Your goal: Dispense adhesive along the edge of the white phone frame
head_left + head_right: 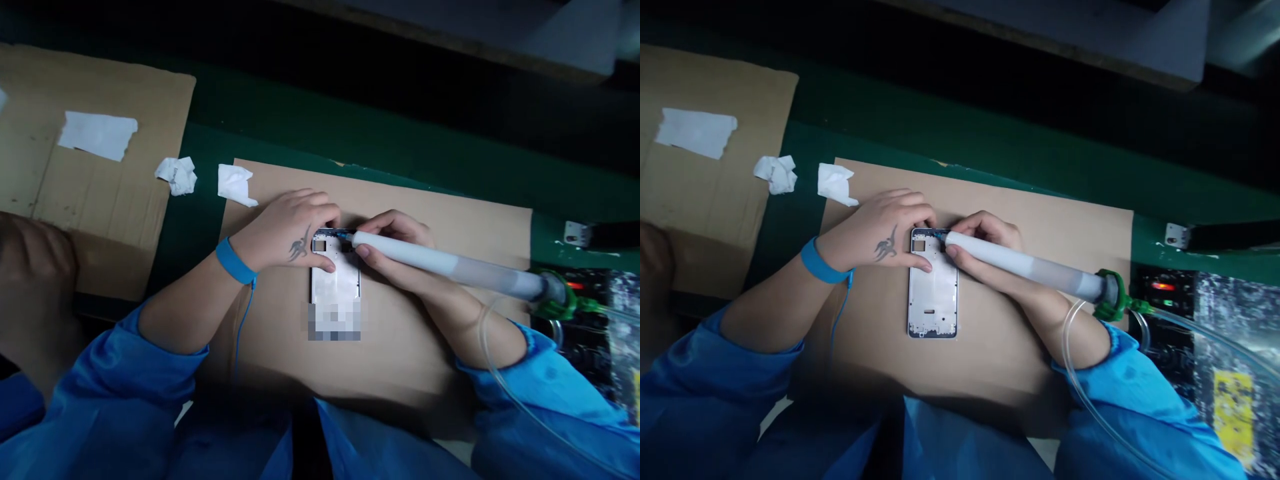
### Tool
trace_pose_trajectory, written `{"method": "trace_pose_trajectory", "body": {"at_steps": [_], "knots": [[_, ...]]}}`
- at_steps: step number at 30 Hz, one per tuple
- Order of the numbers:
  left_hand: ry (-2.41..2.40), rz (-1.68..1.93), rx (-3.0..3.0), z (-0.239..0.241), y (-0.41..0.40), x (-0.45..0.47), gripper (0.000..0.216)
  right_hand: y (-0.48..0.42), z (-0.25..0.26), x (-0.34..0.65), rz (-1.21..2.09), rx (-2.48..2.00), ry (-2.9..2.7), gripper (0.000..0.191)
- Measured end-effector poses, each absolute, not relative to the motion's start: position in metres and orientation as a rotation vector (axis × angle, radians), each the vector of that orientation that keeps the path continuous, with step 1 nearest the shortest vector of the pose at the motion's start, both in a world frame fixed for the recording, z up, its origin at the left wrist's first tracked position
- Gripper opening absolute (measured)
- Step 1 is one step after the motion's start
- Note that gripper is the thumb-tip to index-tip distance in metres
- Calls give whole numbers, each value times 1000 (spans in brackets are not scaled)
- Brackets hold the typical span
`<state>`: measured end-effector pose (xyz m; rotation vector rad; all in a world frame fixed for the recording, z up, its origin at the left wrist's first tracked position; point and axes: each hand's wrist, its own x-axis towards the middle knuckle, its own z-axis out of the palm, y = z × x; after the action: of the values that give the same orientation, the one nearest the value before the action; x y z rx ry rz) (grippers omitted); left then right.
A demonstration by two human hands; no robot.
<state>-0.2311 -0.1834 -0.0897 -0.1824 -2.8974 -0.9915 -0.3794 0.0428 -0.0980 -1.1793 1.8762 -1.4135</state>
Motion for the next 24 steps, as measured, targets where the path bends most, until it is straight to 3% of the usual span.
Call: {"method": "trace_pose_trajectory", "body": {"at_steps": [6,13,24], "knots": [[-2897,-1001,-177,-89,-183,-231,58,42,-96,-378,-1378,-1175,1871,37],[-2894,-1007,-176,-91,-183,-231,59,41,-96,-376,-1407,-1232,1847,26],[-2920,-990,-149,-88,-182,-232,61,42,-94,-378,-1371,-1210,1858,32]]}}
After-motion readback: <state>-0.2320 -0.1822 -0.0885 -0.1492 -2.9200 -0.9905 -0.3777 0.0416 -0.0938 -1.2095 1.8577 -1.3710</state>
